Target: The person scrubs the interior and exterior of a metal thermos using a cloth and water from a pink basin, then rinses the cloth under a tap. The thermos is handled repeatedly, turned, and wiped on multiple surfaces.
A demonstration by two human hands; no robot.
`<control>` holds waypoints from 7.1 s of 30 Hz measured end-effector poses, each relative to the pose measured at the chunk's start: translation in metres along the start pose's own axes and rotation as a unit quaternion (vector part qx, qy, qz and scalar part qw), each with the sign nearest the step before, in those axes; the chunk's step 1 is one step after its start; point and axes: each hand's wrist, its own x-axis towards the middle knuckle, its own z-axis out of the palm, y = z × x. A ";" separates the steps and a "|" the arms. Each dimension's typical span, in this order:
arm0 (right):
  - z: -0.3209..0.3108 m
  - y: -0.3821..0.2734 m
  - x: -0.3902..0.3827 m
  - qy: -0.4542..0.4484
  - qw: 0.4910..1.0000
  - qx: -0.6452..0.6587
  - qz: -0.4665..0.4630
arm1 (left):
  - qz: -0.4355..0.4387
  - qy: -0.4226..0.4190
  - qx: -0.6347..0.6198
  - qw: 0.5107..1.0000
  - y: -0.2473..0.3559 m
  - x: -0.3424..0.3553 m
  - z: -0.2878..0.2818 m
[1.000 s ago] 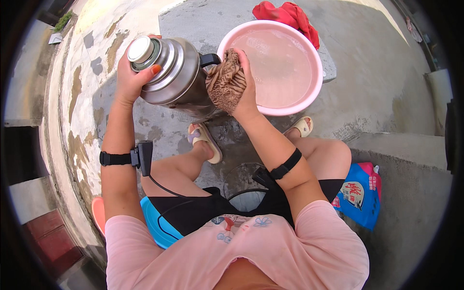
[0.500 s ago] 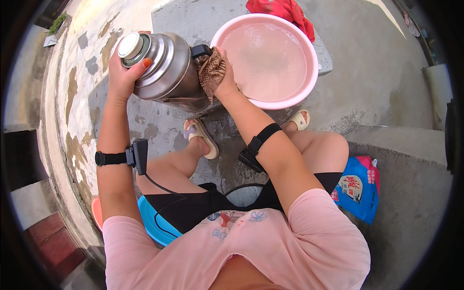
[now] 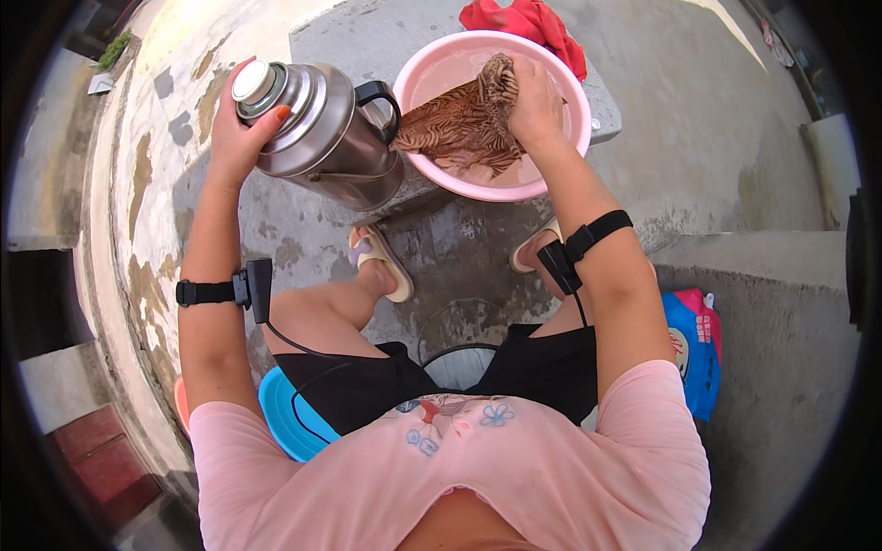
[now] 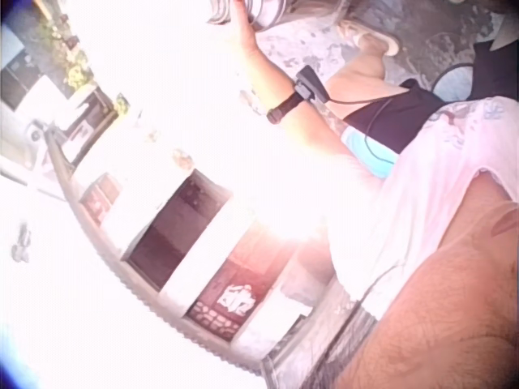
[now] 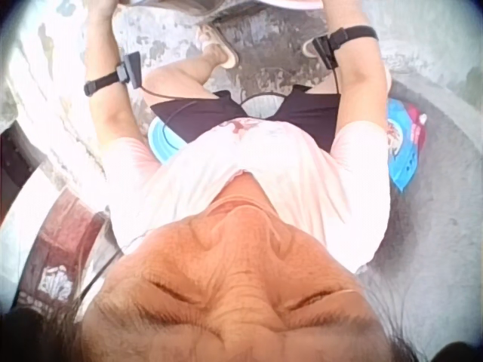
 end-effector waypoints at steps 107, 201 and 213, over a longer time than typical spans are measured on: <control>-0.127 -0.757 -0.028 -0.914 0.255 0.205 -0.241 | -0.323 0.770 -0.236 0.497 0.333 -0.380 -0.297; -0.099 -1.326 -1.189 -0.832 0.337 0.140 -0.417 | -0.397 0.710 0.132 0.567 0.209 -1.511 -0.821; -0.143 -1.352 -1.293 -0.837 0.477 0.203 -0.175 | -0.431 0.694 0.339 0.466 0.186 -1.546 -0.836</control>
